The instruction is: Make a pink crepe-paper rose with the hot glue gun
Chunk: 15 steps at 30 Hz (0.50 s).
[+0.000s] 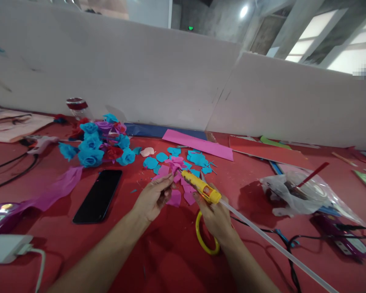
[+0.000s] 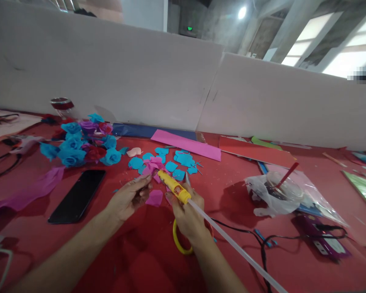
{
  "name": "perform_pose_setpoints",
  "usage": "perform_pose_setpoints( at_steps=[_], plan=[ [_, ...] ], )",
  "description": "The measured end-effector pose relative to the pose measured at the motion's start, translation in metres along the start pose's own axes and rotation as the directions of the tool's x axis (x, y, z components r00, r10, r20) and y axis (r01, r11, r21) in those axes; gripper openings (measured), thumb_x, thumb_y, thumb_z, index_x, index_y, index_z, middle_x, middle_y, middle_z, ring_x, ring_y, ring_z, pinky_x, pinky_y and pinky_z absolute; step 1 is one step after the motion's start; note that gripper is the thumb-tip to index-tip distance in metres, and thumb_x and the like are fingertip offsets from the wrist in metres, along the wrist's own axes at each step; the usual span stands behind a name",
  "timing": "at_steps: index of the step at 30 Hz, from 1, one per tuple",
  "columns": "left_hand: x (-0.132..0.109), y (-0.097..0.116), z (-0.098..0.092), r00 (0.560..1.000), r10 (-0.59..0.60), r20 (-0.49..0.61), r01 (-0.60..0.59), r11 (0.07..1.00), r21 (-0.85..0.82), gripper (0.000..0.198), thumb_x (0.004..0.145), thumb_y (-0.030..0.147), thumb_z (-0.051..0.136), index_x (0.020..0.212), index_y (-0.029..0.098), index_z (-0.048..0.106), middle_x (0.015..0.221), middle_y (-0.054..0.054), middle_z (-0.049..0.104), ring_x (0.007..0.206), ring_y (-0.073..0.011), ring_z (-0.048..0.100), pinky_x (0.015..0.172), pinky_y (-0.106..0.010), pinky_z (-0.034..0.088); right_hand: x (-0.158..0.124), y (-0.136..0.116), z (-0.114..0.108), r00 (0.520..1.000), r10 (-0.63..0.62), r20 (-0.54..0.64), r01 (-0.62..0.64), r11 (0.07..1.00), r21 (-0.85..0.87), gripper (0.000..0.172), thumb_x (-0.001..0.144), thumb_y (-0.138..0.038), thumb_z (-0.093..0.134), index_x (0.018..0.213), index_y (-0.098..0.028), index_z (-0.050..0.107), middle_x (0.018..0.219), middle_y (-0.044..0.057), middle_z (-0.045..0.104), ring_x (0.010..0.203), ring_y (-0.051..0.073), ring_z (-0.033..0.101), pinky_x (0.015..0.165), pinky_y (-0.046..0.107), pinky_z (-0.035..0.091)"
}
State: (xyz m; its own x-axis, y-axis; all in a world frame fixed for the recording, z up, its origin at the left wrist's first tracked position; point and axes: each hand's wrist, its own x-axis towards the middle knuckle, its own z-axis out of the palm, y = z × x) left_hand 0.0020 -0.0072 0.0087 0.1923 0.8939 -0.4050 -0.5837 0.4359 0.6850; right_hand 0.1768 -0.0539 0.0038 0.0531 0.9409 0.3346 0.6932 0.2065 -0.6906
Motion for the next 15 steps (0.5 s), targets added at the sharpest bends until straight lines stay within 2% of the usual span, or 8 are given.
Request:
perform_pose_setpoints(
  at_steps=[8,13,15],
  plan=[
    [0.0018,-0.0014,-0.0001,1.000,0.028,-0.005,-0.028,1.000,0.003,0.020,0.062,0.019,0.078,0.078,0.012,0.068,0.059,0.000,0.059,0.044,-0.0013,0.042,0.041,-0.010,0.034,-0.0043,0.0001,-0.0031,0.997,-0.068,-0.034,0.068,0.998,0.005,0.025,0.088,-0.041,0.049,0.080,-0.020,0.060,0.070,0.003,0.063,0.066,0.018,0.060,0.063,0.028,0.045],
    [0.0000,-0.0006,0.0009,0.999,0.045,-0.008,-0.044,0.999,0.018,0.024,0.059,0.021,0.080,0.079,0.012,0.070,0.058,0.001,0.058,0.044,-0.0010,0.042,0.042,-0.010,0.034,-0.0044,0.0009,-0.0001,0.987,-0.160,0.000,0.160,0.987,-0.031,0.019,0.087,-0.036,0.050,0.081,-0.020,0.059,0.075,0.004,0.064,0.066,0.017,0.061,0.061,0.027,0.044],
    [-0.0005,-0.0011,0.0011,0.999,0.050,-0.013,-0.050,0.998,0.029,0.024,0.059,0.020,0.079,0.080,0.012,0.070,0.058,0.001,0.059,0.045,-0.0015,0.043,0.042,-0.010,0.034,-0.0036,0.0007,0.0005,0.987,-0.158,-0.002,0.158,0.986,-0.050,0.019,0.088,-0.035,0.049,0.081,-0.021,0.059,0.075,0.004,0.064,0.066,0.017,0.061,0.059,0.027,0.043]
  ],
)
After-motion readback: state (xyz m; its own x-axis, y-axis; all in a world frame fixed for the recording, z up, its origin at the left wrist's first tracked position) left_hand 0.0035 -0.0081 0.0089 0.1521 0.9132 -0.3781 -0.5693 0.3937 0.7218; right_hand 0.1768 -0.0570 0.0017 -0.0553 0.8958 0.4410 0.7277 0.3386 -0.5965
